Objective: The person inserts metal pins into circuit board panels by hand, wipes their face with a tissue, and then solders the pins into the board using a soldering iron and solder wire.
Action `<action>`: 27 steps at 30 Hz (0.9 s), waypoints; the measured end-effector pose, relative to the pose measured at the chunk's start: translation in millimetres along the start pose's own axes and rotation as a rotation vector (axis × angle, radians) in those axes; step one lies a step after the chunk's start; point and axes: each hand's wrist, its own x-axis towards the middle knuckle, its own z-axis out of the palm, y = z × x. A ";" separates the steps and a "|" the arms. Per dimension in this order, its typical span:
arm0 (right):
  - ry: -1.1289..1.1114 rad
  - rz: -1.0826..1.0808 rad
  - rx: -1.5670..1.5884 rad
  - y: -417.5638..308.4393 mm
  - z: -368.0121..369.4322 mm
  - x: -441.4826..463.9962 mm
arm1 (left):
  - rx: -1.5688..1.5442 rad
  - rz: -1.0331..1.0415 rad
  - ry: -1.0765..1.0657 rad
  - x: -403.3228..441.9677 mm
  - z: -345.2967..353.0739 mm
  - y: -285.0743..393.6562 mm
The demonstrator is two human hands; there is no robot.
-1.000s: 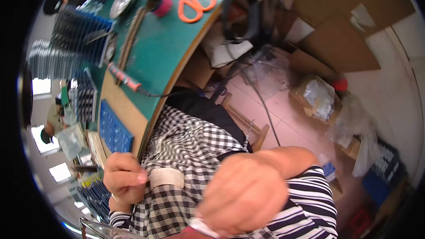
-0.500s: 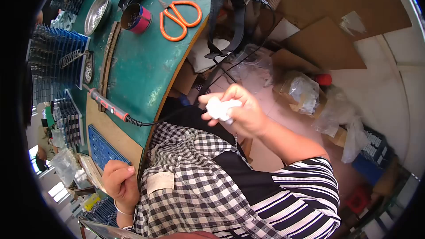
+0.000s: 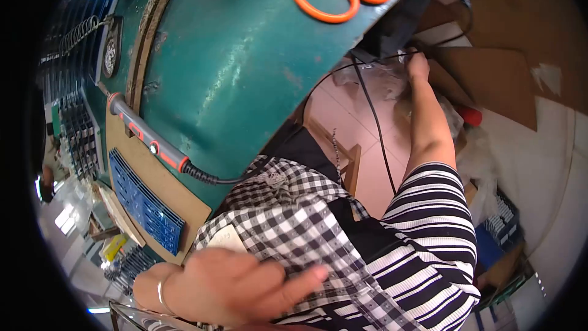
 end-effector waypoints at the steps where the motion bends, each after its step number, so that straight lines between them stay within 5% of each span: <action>1: 0.083 -0.111 0.112 -1.3 16.1 10.2 | 0.074 -0.082 -0.018 -0.7 -3.6 -5.8; 2: 0.167 -0.216 0.221 0.6 34.3 20.6 | 0.144 -0.158 -0.036 -1.9 -6.0 -12.3; 5: 0.037 -0.063 0.201 -6.0 61.4 27.5 | 0.113 -0.447 0.339 -45.8 3.8 -22.6; 8: 0.158 -0.289 -0.423 12.6 88.2 9.3 | 0.227 -0.659 0.531 -91.6 5.0 -17.7; 11: 0.240 -0.441 -0.421 -0.2 59.0 -13.1 | 0.241 -0.948 0.758 -132.7 17.1 -2.3; 15: -0.169 -0.407 -0.226 15.9 20.4 -25.7 | -0.069 -0.886 1.012 -133.3 32.4 11.9; 19: 0.183 -0.974 0.005 38.8 -22.2 -81.7 | -0.583 -0.879 0.912 -130.0 39.4 19.3; 20: 0.121 -1.027 0.101 29.2 -41.9 -100.2 | -0.606 -0.710 0.869 -135.9 46.9 14.1; 27: 0.057 -1.748 0.606 -195.6 -183.6 -310.1 | -0.608 -0.255 0.810 -169.5 87.8 4.5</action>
